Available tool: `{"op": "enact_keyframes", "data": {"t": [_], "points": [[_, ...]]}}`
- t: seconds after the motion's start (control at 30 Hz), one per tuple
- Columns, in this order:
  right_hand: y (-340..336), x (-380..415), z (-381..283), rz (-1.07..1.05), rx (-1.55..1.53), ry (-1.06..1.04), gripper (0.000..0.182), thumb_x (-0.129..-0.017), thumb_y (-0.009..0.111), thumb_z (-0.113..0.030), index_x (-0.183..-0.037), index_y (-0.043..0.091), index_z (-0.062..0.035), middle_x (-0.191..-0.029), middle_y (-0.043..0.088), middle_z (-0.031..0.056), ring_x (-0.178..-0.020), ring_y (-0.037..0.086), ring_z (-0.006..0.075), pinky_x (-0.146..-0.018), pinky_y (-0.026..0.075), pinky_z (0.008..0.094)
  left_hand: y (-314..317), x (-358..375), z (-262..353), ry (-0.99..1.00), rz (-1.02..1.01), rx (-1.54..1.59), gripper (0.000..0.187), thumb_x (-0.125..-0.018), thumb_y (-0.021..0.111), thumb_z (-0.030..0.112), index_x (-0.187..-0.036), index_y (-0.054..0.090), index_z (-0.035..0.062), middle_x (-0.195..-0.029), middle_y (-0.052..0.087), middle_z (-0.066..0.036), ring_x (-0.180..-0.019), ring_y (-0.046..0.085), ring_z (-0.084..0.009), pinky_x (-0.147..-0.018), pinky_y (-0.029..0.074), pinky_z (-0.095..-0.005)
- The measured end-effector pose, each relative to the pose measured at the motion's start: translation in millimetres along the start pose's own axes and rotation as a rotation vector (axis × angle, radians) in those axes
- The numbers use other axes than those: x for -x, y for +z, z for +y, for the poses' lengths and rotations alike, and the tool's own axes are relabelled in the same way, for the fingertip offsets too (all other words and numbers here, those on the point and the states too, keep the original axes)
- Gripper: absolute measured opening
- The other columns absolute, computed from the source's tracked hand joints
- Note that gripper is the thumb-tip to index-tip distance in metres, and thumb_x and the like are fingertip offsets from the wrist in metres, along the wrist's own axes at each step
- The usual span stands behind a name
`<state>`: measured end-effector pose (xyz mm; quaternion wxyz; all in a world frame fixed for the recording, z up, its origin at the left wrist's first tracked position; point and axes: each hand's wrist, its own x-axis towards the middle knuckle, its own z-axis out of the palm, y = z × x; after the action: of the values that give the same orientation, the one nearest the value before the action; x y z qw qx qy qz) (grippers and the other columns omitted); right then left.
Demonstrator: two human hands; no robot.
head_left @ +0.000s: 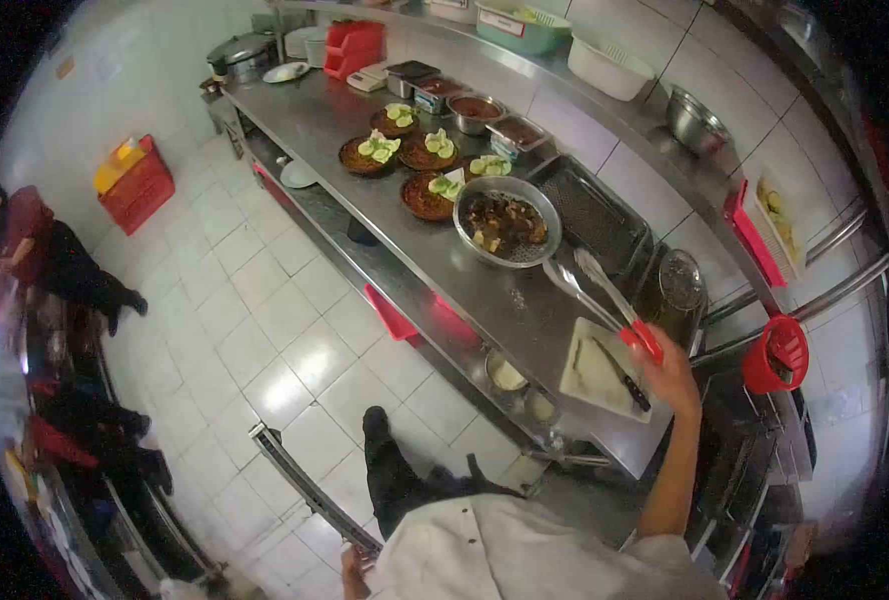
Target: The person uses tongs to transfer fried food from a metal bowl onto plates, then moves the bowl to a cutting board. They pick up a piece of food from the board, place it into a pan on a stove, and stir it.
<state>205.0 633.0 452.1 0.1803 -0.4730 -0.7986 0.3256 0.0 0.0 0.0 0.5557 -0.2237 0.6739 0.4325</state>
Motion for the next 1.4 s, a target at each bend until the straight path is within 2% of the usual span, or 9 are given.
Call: {"op": "enact_keyframes", "data": {"t": [0.13,0.33,0.6,0.77,0.9,1.0,1.1,1.23,1.4], "points": [[53.9,-66.1,-60.1,0.083,0.322,0.130,0.056,-0.079,0.061,-0.046,-0.120,0.052,-0.0086,-0.100,0.063,0.0170,-0.091,0.062,0.0294,-0.077,0.046,0.0372,23.5,67.4,124.9,0.304,-0.003,-0.408,0.045,-0.087,0.043,0.050,-0.091,0.055,0.0061,-0.076,0.055,-0.007,-0.070,0.050,-0.0197,-0.062,0.036,-0.0369],[101.9,-159.1,-90.1,0.147,0.633,0.169,0.056,-0.081,0.049,-0.058,-0.117,0.056,-0.0166,-0.090,0.064,0.0159,-0.084,0.061,0.0348,-0.074,0.046,0.0443,-54.1,-176.6,234.7,0.128,-0.477,0.417,0.024,-0.083,0.056,0.030,-0.089,0.053,0.0069,-0.065,0.053,-0.007,-0.052,0.055,-0.0215,-0.047,0.049,-0.0353],[85.7,-192.2,-37.0,0.079,0.162,0.356,0.044,-0.086,0.053,-0.045,-0.110,0.061,-0.0099,-0.086,0.065,0.0089,-0.075,0.061,0.0189,-0.064,0.046,0.0318,-21.1,-87.1,545.8,0.524,0.176,0.018,0.035,-0.090,0.042,0.034,-0.107,0.052,0.0055,-0.083,0.060,-0.008,-0.061,0.058,-0.0160,-0.051,0.044,-0.0252],[65.0,-192.0,-17.2,0.004,-0.018,0.439,0.039,-0.087,0.055,-0.037,-0.109,0.061,-0.0052,-0.081,0.061,0.0013,-0.070,0.053,0.0083,-0.062,0.042,0.0226,-5.9,-116.4,528.5,0.542,0.133,0.046,0.036,-0.088,0.045,0.036,-0.106,0.051,0.0049,-0.083,0.060,-0.010,-0.059,0.057,-0.0157,-0.044,0.042,-0.0229],[37.3,-185.7,-17.9,-0.053,-0.007,0.387,0.036,-0.085,0.060,-0.023,-0.111,0.057,0.0018,-0.091,0.062,0.0057,-0.082,0.056,0.0122,-0.076,0.044,0.0251,18.4,-181.9,443.9,-0.015,-0.213,0.293,0.034,-0.085,0.047,0.036,-0.108,0.049,0.0112,-0.090,0.058,-0.010,-0.066,0.060,-0.0235,-0.046,0.045,-0.0338],[15.3,-195.6,-40.1,-0.196,0.177,0.328,0.042,-0.082,0.063,-0.019,-0.114,0.054,0.0061,-0.102,0.063,0.0146,-0.095,0.057,0.0142,-0.084,0.043,0.0284,94.9,-151.0,416.1,-0.066,-0.119,-0.250,0.039,-0.084,0.051,0.036,-0.114,0.049,0.0112,-0.098,0.058,-0.010,-0.081,0.059,-0.0251,-0.065,0.048,-0.0395],[11.1,-204.0,-23.8,-0.073,-0.115,0.287,0.041,-0.081,0.065,-0.029,-0.113,0.058,-0.0043,-0.088,0.066,0.0093,-0.078,0.061,0.0133,-0.074,0.047,0.0273,102.7,-183.6,394.4,0.905,-0.278,-0.965,0.042,-0.087,0.046,0.038,-0.113,0.051,0.0047,-0.099,0.056,-0.008,-0.085,0.055,-0.0226,-0.073,0.046,-0.0354],[0.4,-227.4,-17.7,-0.110,0.024,0.272,0.044,-0.079,0.066,-0.024,-0.115,0.056,-0.0020,-0.092,0.065,0.0157,-0.083,0.062,0.0162,-0.077,0.047,0.0281,162.2,-174.3,443.7,0.144,-0.147,-0.310,0.045,-0.088,0.045,0.039,-0.116,0.049,0.0045,-0.096,0.056,-0.008,-0.082,0.056,-0.0236,-0.071,0.048,-0.0415],[15.2,-265.0,-31.7,-0.289,0.396,0.128,0.049,-0.077,0.066,-0.033,-0.118,0.055,-0.0084,-0.079,0.065,0.0144,-0.070,0.065,0.0244,-0.067,0.049,0.0351,204.1,-106.8,561.5,0.252,-0.014,-0.422,0.048,-0.088,0.044,0.042,-0.119,0.047,0.0058,-0.102,0.060,-0.015,-0.080,0.062,-0.0265,-0.067,0.047,-0.0407]]}}
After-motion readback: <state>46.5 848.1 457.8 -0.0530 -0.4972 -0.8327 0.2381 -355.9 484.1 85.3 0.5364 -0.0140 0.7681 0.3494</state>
